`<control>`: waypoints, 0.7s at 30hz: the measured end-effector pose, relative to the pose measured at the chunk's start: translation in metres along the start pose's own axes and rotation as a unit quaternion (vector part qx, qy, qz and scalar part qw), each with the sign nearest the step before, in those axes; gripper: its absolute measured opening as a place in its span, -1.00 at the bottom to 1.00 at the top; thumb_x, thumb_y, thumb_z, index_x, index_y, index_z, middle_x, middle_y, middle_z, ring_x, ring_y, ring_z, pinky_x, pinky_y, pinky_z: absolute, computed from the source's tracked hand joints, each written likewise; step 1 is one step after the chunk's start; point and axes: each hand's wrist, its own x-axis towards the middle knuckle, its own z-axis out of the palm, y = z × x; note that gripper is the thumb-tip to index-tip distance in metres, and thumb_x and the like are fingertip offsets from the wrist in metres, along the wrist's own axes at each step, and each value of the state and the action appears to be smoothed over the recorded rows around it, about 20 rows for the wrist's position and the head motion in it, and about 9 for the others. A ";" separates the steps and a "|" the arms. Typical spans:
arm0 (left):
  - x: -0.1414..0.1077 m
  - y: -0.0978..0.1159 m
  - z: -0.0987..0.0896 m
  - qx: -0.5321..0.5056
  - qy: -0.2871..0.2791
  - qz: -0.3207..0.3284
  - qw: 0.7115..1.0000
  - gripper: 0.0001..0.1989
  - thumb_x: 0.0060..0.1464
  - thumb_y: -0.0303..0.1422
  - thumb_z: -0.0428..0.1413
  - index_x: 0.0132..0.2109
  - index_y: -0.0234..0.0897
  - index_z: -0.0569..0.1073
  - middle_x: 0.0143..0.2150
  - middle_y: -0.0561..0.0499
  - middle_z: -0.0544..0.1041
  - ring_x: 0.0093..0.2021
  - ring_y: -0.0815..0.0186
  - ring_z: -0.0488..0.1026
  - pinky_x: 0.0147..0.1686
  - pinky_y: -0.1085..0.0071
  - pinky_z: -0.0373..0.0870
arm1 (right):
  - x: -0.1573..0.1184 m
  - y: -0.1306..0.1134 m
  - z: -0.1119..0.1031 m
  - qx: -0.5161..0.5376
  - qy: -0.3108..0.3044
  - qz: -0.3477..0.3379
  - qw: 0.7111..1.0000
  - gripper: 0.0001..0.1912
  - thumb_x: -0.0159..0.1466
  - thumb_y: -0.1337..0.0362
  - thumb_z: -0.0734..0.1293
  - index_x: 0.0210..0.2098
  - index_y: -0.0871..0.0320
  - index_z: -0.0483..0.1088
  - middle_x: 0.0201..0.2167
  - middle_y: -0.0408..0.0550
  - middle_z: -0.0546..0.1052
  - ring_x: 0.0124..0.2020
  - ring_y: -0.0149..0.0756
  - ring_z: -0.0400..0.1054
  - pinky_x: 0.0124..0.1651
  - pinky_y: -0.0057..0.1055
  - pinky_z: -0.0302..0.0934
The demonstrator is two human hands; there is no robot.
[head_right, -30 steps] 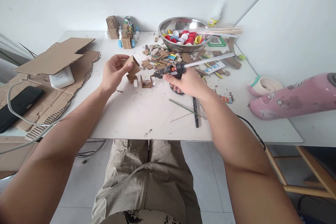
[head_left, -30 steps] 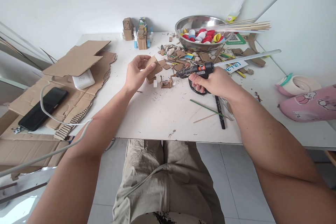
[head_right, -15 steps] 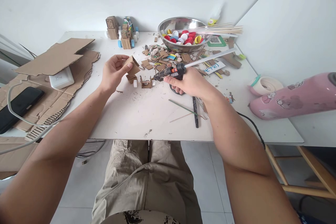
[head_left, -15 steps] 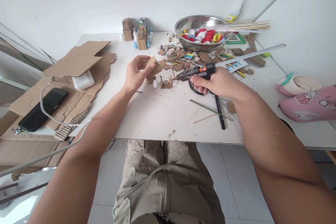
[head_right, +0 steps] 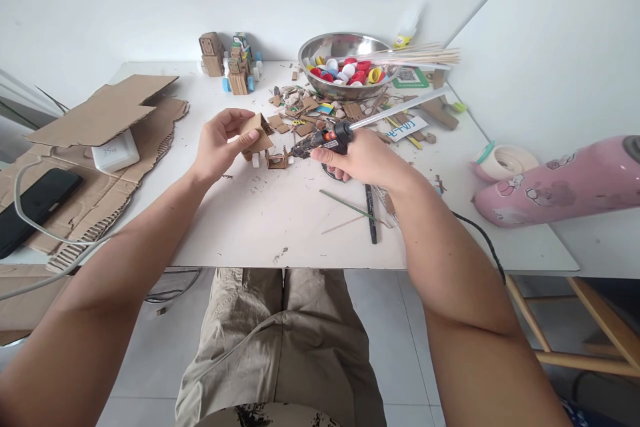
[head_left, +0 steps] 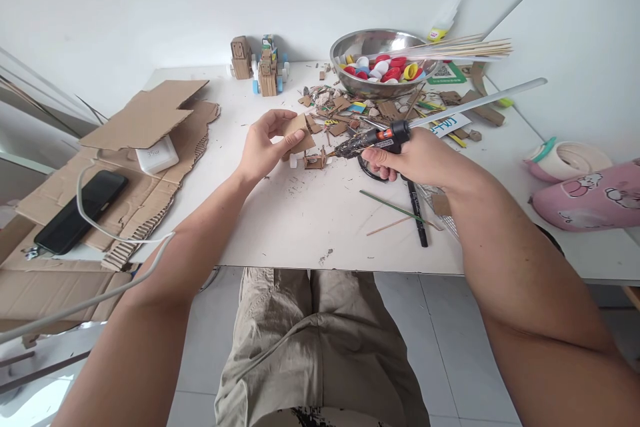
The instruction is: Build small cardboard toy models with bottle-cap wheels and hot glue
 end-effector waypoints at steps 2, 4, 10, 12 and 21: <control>-0.001 0.001 0.000 0.016 -0.006 0.004 1.000 -0.40 0.00 0.13 0.48 -0.04 -0.20 0.56 -0.03 -0.10 0.73 0.02 0.13 0.69 0.07 0.23 0.64 | 0.000 -0.001 -0.001 0.007 -0.008 -0.006 1.000 -0.30 0.27 -0.47 0.45 -0.57 -0.01 0.38 -0.66 -0.17 0.46 -0.61 -0.26 0.40 -0.43 -0.28 0.40; -0.002 0.002 0.001 0.030 -0.014 0.008 0.999 -0.39 0.01 0.15 0.46 -0.02 -0.20 0.57 0.01 -0.12 0.73 0.04 0.13 0.69 0.09 0.22 0.64 | 0.000 -0.003 -0.001 0.010 -0.013 -0.002 1.000 -0.29 0.26 -0.47 0.46 -0.59 -0.01 0.37 -0.67 -0.18 0.46 -0.63 -0.28 0.37 -0.44 -0.27 0.40; -0.006 0.007 0.001 0.064 -0.031 0.031 0.997 -0.36 0.03 0.18 0.42 0.04 -0.20 0.59 0.07 -0.14 0.73 0.04 0.13 0.68 0.07 0.25 0.64 | 0.001 -0.003 0.001 0.020 -0.041 0.029 0.999 -0.38 0.31 -0.33 0.52 -0.54 0.01 0.41 -0.60 -0.14 0.51 -0.57 -0.26 0.43 -0.41 -0.27 0.44; -0.008 0.010 0.003 0.078 -0.032 0.042 0.996 -0.38 0.03 0.17 0.43 0.04 -0.19 0.60 0.07 -0.14 0.74 0.06 0.10 0.68 0.06 0.25 0.64 | 0.000 0.000 -0.002 0.037 -0.075 0.014 0.996 -0.39 0.31 -0.36 0.50 -0.50 0.02 0.45 -0.57 -0.14 0.53 -0.52 -0.25 0.47 -0.39 -0.28 0.45; -0.013 0.019 0.011 0.143 -0.041 0.048 0.988 -0.52 -0.07 -0.12 0.55 -0.01 -0.07 0.64 0.03 -0.05 0.74 0.06 0.03 0.65 0.19 0.11 0.60 | -0.005 -0.006 -0.019 0.075 -0.045 0.014 0.996 -0.28 0.14 -0.52 0.51 -0.53 0.00 0.41 -0.57 -0.14 0.51 -0.52 -0.23 0.43 -0.40 -0.24 0.47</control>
